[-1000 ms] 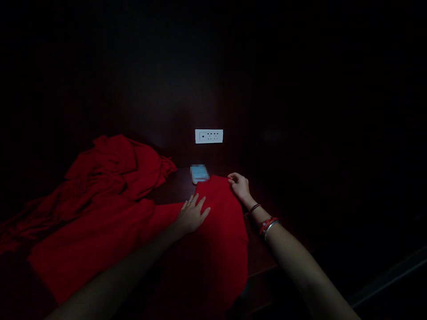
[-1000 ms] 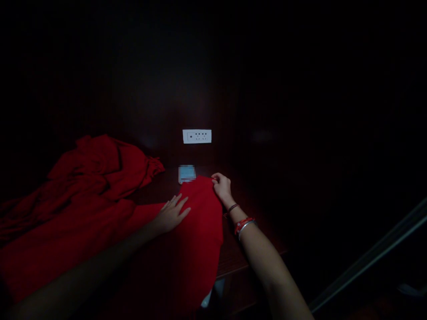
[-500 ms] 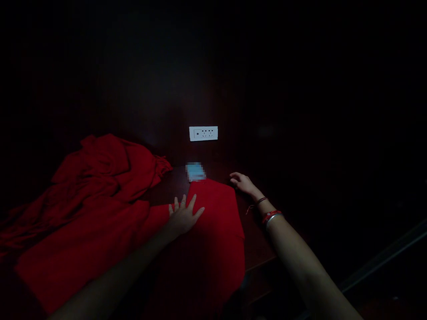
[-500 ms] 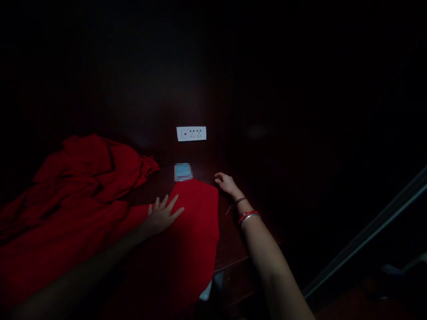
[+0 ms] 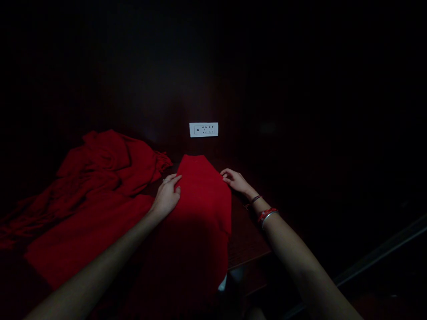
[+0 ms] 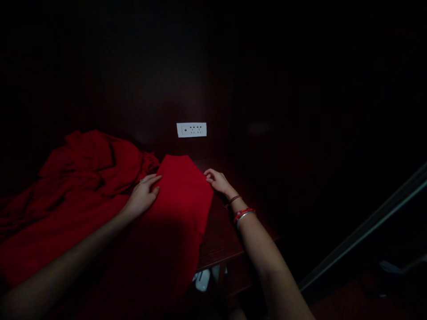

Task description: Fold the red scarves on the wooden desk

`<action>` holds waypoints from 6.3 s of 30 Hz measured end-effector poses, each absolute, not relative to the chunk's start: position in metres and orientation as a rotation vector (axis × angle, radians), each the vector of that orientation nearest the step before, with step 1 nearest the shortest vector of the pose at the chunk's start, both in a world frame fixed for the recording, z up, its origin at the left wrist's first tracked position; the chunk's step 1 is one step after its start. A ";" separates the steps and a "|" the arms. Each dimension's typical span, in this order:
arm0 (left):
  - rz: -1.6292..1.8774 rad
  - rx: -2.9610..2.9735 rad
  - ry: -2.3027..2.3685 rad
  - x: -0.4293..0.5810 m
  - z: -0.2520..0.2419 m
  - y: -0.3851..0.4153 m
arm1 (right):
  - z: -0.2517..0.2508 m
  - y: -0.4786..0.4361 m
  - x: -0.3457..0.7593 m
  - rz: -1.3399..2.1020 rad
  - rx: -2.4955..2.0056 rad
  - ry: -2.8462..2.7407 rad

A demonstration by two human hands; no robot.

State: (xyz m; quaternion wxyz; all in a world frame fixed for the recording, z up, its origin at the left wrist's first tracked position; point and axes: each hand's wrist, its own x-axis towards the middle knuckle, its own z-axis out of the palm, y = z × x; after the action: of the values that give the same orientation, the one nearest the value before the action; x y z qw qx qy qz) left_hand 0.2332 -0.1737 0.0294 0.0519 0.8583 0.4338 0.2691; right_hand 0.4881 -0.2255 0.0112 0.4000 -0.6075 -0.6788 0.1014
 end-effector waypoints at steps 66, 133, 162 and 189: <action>0.100 2.632 1.327 0.221 0.001 -0.193 | 0.007 -0.382 0.376 0.052 -2.421 -1.377; -0.003 2.777 0.861 0.209 -0.001 -0.194 | 0.017 -0.364 0.421 -0.559 -2.039 -2.063; -0.001 2.814 0.875 0.213 -0.002 -0.193 | 0.049 -0.304 0.429 -0.217 -2.372 -1.935; 0.194 2.923 1.053 0.228 -0.001 -0.214 | 0.049 -0.188 0.431 0.200 -2.309 -2.108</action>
State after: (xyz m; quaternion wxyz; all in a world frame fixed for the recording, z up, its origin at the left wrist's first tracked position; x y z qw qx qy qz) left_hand 0.2277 -0.2144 -0.0007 0.0143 0.9389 0.3383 0.0622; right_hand 0.4311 -0.1881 0.0494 0.0043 -0.7370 -0.6729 0.0637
